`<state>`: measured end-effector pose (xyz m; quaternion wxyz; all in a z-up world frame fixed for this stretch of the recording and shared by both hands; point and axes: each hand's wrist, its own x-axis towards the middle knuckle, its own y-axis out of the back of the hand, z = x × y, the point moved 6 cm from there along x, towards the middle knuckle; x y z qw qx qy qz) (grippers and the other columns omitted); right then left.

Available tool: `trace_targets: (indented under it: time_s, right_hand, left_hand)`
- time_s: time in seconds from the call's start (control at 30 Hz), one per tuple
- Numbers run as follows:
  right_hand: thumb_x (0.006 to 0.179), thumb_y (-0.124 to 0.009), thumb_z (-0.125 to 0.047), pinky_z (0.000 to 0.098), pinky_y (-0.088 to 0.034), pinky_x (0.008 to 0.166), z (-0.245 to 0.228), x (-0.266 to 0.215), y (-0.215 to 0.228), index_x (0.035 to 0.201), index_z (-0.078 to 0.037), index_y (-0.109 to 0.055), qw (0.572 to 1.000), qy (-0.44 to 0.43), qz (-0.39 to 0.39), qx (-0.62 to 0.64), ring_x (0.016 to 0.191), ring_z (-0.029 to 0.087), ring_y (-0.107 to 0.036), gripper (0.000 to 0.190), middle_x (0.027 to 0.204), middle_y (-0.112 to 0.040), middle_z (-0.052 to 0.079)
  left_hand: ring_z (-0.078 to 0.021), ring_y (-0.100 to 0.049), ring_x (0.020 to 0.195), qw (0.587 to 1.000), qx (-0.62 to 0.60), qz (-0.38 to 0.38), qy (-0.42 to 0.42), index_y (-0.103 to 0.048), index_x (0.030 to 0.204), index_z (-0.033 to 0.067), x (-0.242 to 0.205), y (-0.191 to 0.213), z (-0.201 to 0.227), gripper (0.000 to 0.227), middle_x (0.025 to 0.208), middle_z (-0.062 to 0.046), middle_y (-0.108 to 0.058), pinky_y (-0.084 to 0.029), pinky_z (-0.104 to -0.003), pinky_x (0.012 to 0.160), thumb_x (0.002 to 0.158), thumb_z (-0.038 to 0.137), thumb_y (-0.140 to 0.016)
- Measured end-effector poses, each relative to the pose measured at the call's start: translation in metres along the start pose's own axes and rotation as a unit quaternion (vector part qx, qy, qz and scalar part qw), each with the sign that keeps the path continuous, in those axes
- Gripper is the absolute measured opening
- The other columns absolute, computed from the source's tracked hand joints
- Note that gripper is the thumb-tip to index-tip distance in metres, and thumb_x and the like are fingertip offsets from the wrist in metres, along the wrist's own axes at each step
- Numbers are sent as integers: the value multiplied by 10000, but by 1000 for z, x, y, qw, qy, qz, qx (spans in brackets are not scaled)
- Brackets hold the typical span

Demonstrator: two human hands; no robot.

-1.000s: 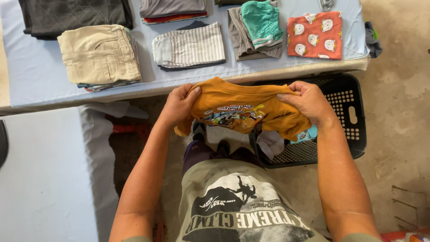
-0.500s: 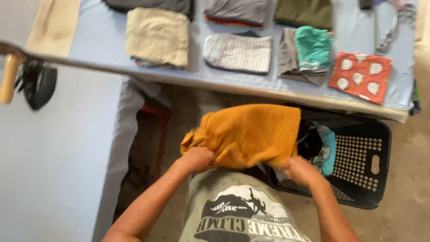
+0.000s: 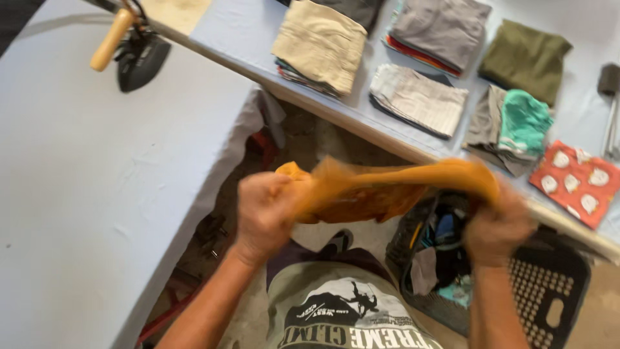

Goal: The person irons two shirts by hand, folds them into small rectangles, and places them onto a table next to other folded garments.

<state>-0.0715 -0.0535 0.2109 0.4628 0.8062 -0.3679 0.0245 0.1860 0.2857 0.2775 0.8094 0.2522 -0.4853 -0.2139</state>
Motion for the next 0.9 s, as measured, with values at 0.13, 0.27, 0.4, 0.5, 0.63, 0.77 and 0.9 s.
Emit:
trace_targets:
  time_s: [0.13,0.27,0.4,0.5,0.63,0.77,0.9]
  right_hand:
    - [896,-729,-208,380,-544,765,49,-109,-172,1019,-122,-799,748,-143,-637,-123,840,256,-711,166,921,-797,97]
    - [871,-695,-176,403,-565,732,11,-43,-189,1065,-129,-772,838,-176,-513,-60,788,291,-717,214,896,-793,116]
    - [875,-658,-164,416,-590,692,-109,25,-175,1103,-125,-739,835,-217,-504,-39,718,310,-716,245,858,-792,115]
    - [835,-727,-220,392,-587,700,-193,64,-188,1016,-113,-766,832,-104,-542,-58,723,261,-728,213,828,-790,89]
    - [884,-747,-218,436,-604,686,-267,91,-210,1042,-88,-748,758,-156,-623,-111,710,325,-744,205,787,-763,163]
    - [780,-765,-225,389,-577,759,-373,151,-258,1014,-114,-751,775,185,-600,-73,809,251,-712,259,886,-745,87]
    - [879,-721,-58,441,-545,822,-498,214,-316,992,-66,-666,826,435,-358,22,932,380,-654,126,968,-660,180]
  left_hand:
    - [-347,-678,1038,760,-35,-624,180,-760,1062,107,-139,-55,-76,232,1057,-167,-731,-526,-475,885,850,107,-665]
    - [-315,-725,943,827,-174,-406,348,-730,1096,101,-164,25,-136,314,1026,-129,-754,-557,-425,799,805,74,-616]
    - [-285,-737,797,776,-200,-338,493,-730,1029,86,-171,103,-153,218,839,-129,-778,-573,-378,747,851,100,-605]
    - [-323,-692,727,752,-113,-386,522,-707,1044,55,-192,160,-164,212,827,-193,-714,-573,-368,737,841,96,-665]
    - [-249,-766,870,778,-168,-371,478,-743,1103,79,-232,238,-153,308,949,-125,-791,-585,-314,822,801,97,-687]
    - [-160,-787,873,707,-259,-252,607,-774,1195,88,-265,333,-184,519,902,-74,-846,-615,-340,839,736,-42,-569]
    - [-259,-733,808,787,149,-133,584,-723,1229,103,-239,426,-258,287,931,-187,-731,-565,-409,759,972,146,-601]
